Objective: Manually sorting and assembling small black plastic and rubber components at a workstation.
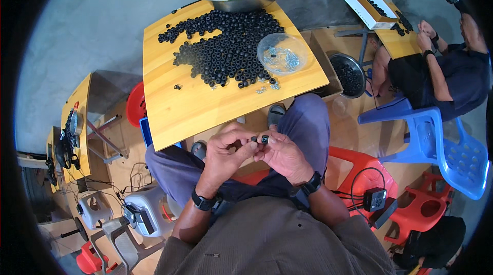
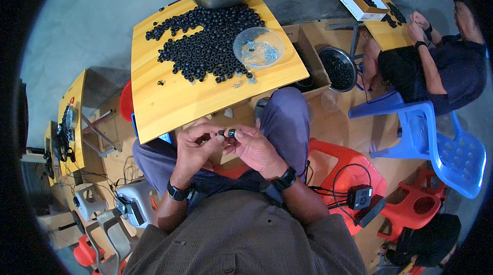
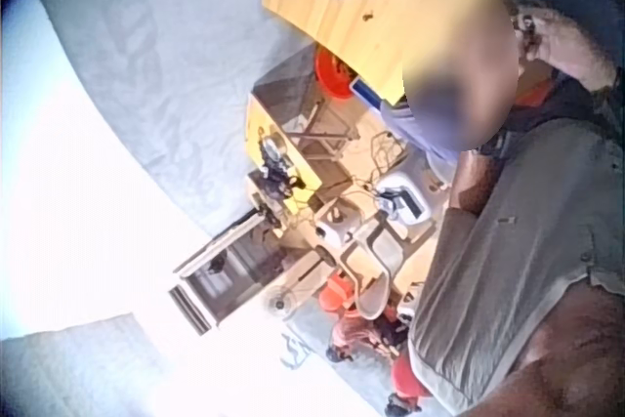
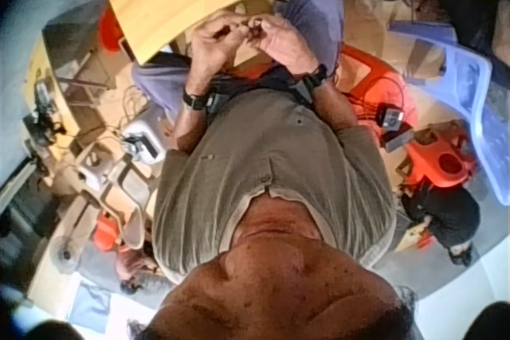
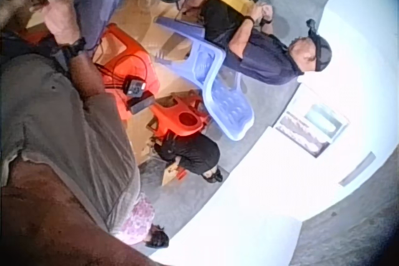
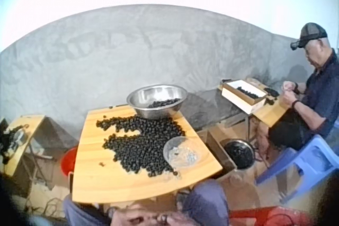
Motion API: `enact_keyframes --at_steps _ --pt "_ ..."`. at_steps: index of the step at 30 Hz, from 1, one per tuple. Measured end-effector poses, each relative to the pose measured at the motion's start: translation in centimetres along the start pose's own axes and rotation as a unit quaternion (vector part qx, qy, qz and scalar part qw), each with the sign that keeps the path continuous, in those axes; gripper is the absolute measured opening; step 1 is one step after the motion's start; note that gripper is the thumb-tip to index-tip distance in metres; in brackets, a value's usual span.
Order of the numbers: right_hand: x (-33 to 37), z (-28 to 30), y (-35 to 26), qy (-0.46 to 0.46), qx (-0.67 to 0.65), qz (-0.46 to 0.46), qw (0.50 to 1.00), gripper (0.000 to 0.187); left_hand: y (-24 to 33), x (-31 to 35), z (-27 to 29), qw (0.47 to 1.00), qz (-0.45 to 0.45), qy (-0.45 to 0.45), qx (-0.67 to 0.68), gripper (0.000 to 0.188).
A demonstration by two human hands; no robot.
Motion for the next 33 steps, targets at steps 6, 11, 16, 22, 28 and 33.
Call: enact_keyframes --at_steps 6,11,16,22,28,33 --pt "0.0 -1.3 0.0 0.009 -0.003 0.005 1.000 0.030 -1.9 0.7 0.6 0.979 0.059 0.029 0.194 0.021" --pt "0.0 -1.5 -0.2 0.035 0.037 -0.004 0.999 0.029 -1.1 0.4 0.9 0.995 0.001 0.006 0.095 0.022" --pt "0.0 -1.1 0.1 0.040 0.043 0.005 0.998 0.026 1.3 0.1 0.8 0.997 -0.013 -0.009 -0.072 0.021" --pt "0.1 -1.2 0.2 0.038 0.048 -0.010 0.998 0.026 1.7 -0.1 1.2 0.997 -0.009 -0.045 -0.065 0.018" --pt "0.3 -1.6 0.1 0.058 0.055 -0.022 0.997 0.026 -0.4 0.6 2.0 1.000 -0.011 -0.008 -0.001 0.016" --pt "0.3 -1.5 0.5 0.062 0.074 -0.029 0.995 0.028 -0.8 1.0 2.1 1.000 0.003 0.009 -0.005 0.014"
Point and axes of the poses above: each hand's wrist, its own x-axis away from the middle knuckle, its own z-axis out of the back of the hand, y = z × x, the point moved 5 cm from there along -x, towards the middle knuckle, and after that the axes turned 5 degrees about x, right-handed, at the moved point
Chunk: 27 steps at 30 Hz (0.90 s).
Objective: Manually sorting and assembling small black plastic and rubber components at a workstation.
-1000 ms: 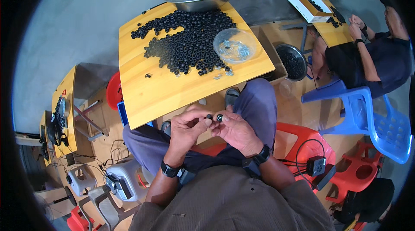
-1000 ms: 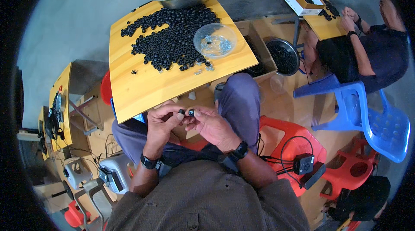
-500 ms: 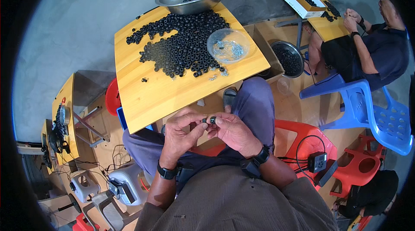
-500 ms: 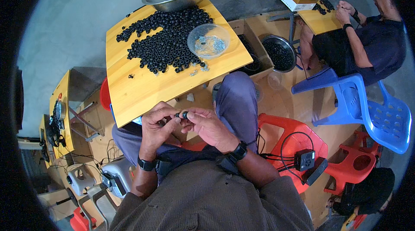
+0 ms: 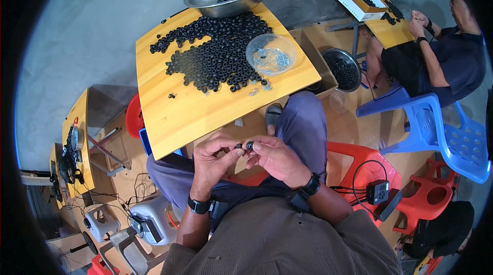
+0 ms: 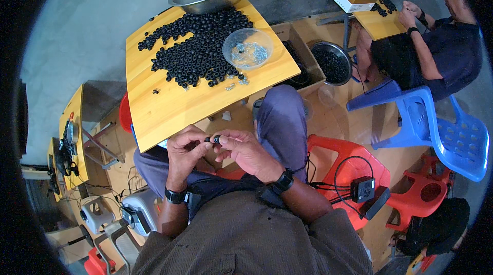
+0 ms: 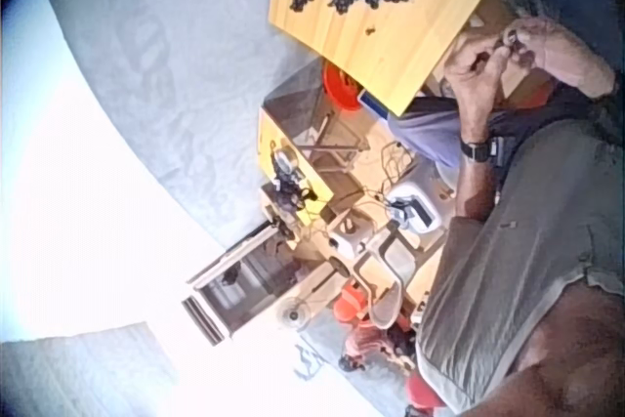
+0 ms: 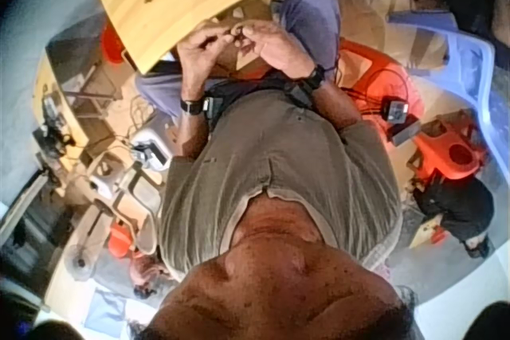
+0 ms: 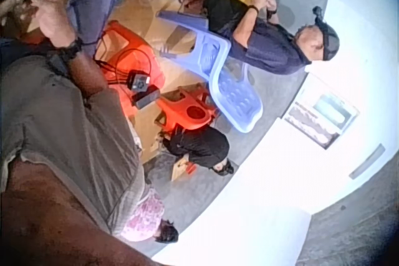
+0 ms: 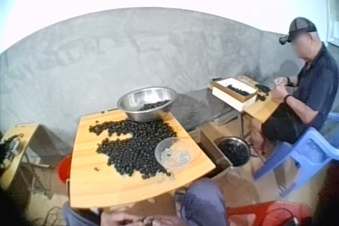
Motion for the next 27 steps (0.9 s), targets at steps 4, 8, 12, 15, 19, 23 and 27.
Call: enact_keyframes --at_steps 4,8,12,15,19,23,27 --pt "-0.1 -0.1 0.0 -0.003 -0.014 0.005 1.000 0.025 1.0 -0.2 -0.4 0.999 -0.014 -0.003 -0.050 0.014" --pt "0.1 -0.3 0.0 -0.019 -0.021 0.008 1.000 0.030 1.0 0.2 -0.4 0.999 -0.005 -0.001 -0.044 0.015" --pt "0.1 -0.5 0.3 -0.019 -0.028 -0.011 0.999 0.031 0.1 0.8 -0.8 0.990 0.040 0.036 0.127 0.009" --pt "0.1 -0.6 0.7 -0.016 -0.029 -0.018 0.999 0.032 0.7 0.6 -1.1 0.990 0.008 0.024 0.141 0.010" --pt "0.2 -1.1 0.7 -0.017 -0.037 -0.026 0.999 0.035 0.8 0.6 -1.4 0.990 0.006 0.017 0.143 0.011" --pt "0.0 -1.0 0.9 -0.023 -0.040 -0.021 0.999 0.036 1.0 0.6 -1.7 0.992 0.005 0.015 0.129 0.011" --pt "0.0 -1.0 0.5 -0.028 -0.038 -0.015 0.999 0.035 1.3 0.4 -1.8 0.993 -0.001 0.015 0.117 0.010"
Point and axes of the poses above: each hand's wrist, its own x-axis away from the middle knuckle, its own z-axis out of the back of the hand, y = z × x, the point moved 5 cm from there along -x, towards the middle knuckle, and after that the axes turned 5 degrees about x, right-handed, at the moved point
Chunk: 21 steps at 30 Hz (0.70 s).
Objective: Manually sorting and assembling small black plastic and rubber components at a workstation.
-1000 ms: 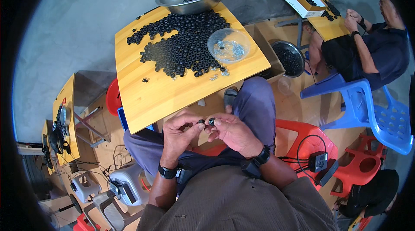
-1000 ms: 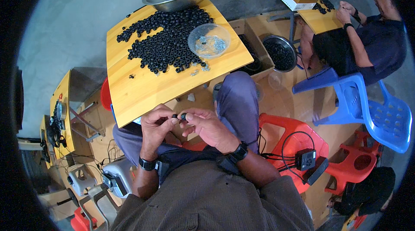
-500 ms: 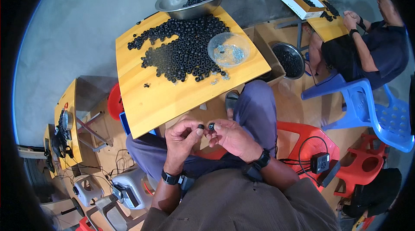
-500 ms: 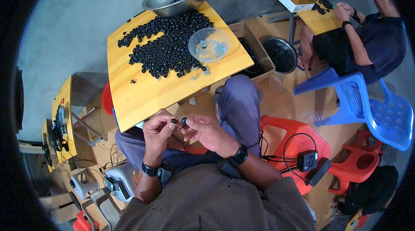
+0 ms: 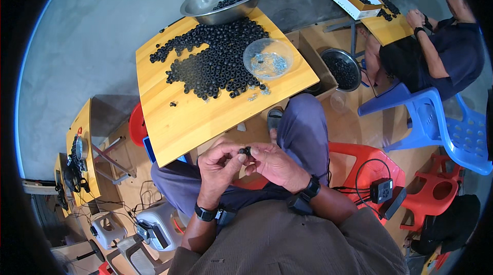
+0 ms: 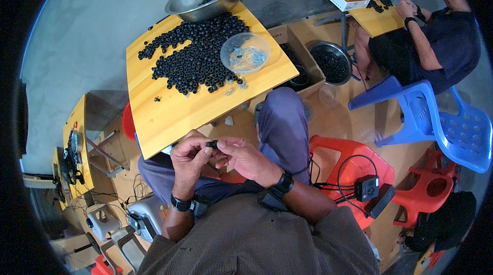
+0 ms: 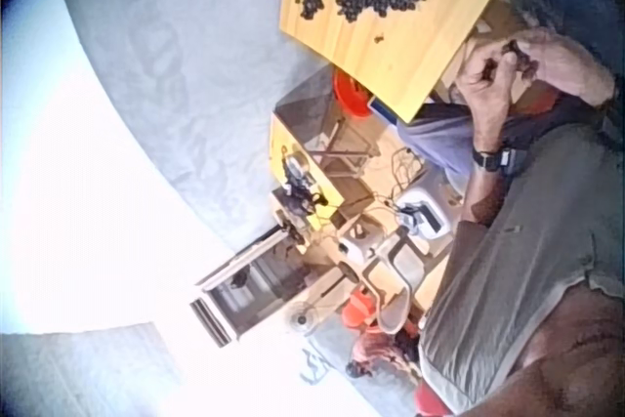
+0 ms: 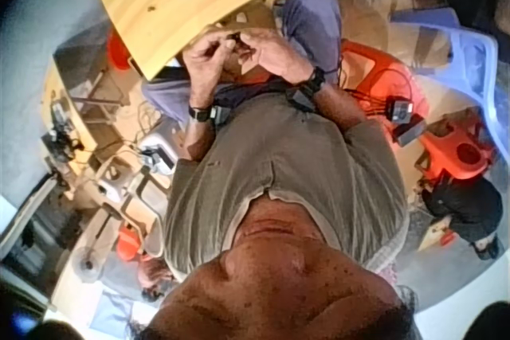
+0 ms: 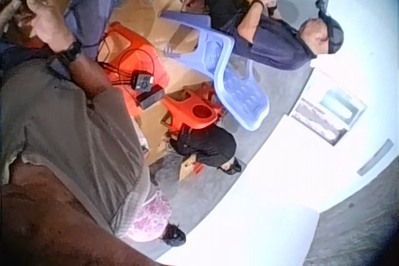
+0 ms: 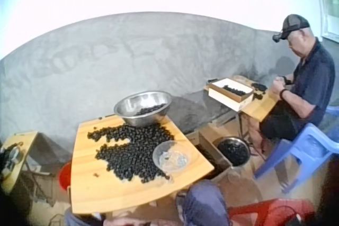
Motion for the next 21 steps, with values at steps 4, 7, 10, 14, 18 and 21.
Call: enact_keyframes --at_steps 4,7,10,14,18,21 --pt "-0.1 0.0 0.0 -0.009 0.020 0.008 1.000 0.034 0.7 -0.2 0.2 0.993 -0.038 -0.003 -0.108 0.013" --pt "-0.1 0.3 0.0 -0.001 0.027 0.016 1.000 0.033 1.5 -0.5 -0.2 0.978 -0.083 -0.012 -0.192 0.017" --pt "-0.1 0.1 0.1 0.026 0.031 0.004 0.999 0.032 2.2 -0.5 -0.4 0.965 -0.111 -0.016 -0.238 0.016" --pt "-0.1 -0.3 0.0 -0.007 0.050 0.007 0.999 0.032 2.6 -0.5 -0.4 0.953 -0.120 -0.025 -0.278 0.012" --pt "0.2 -0.3 -0.4 0.052 0.103 0.020 0.993 0.030 2.1 -0.8 -0.6 0.939 -0.136 -0.047 -0.312 0.016" --pt "0.3 0.2 -0.6 0.085 0.214 0.015 0.973 0.031 2.0 -0.8 -0.6 0.921 -0.156 -0.072 -0.349 0.018"
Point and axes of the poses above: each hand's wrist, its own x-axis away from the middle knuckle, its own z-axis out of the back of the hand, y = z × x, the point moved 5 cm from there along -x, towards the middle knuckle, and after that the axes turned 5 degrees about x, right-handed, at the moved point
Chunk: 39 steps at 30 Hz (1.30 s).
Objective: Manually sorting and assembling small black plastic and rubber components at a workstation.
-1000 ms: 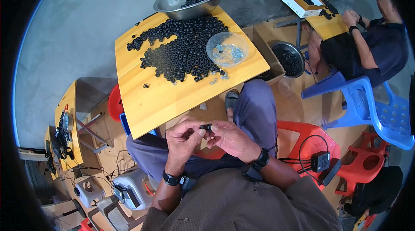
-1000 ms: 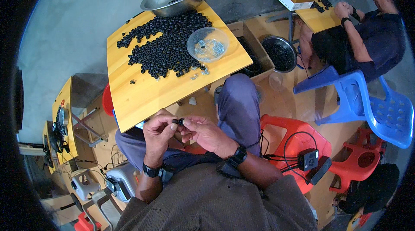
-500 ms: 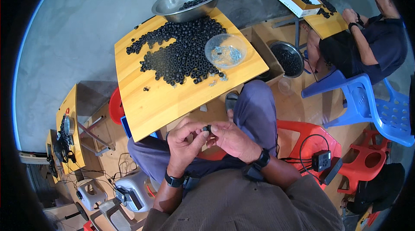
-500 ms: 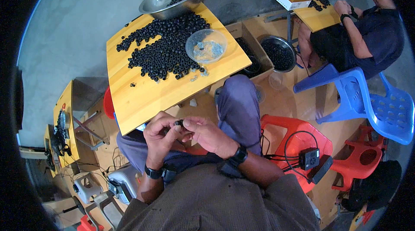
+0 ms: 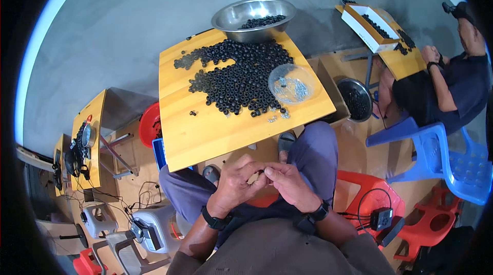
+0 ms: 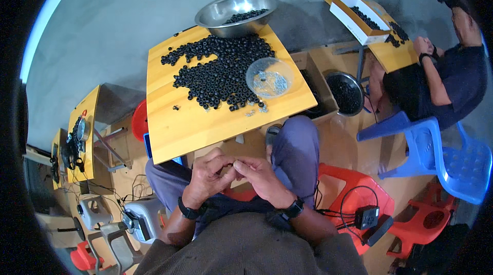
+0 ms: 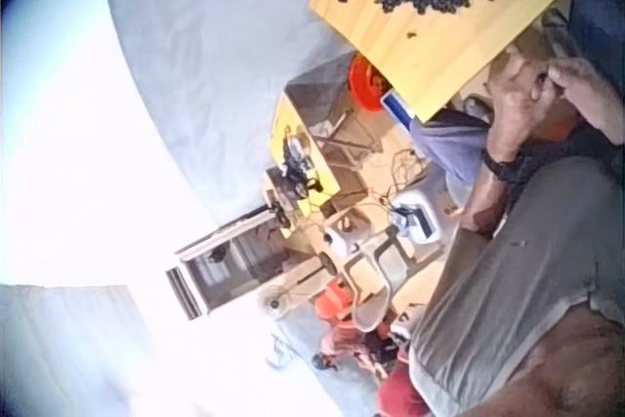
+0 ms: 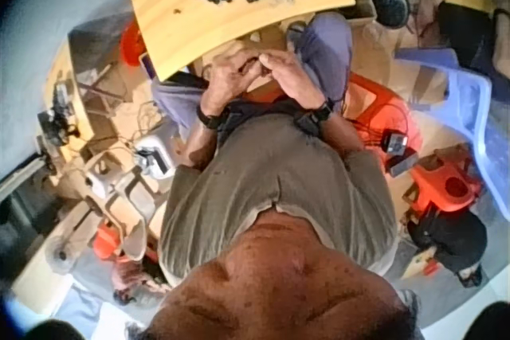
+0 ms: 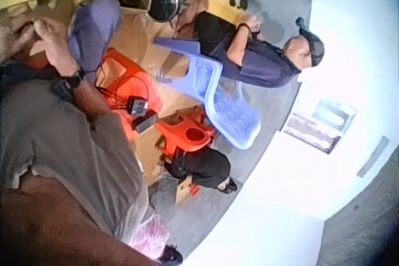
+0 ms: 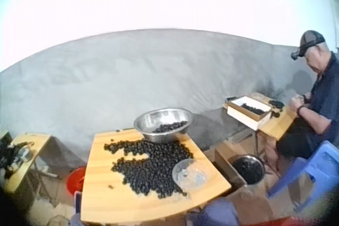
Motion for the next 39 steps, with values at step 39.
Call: enact_keyframes --at_steps 39 --pt "1.1 1.6 -1.1 0.005 0.156 0.029 0.987 0.015 -0.9 -1.2 -4.7 0.970 0.192 0.042 0.146 0.020"
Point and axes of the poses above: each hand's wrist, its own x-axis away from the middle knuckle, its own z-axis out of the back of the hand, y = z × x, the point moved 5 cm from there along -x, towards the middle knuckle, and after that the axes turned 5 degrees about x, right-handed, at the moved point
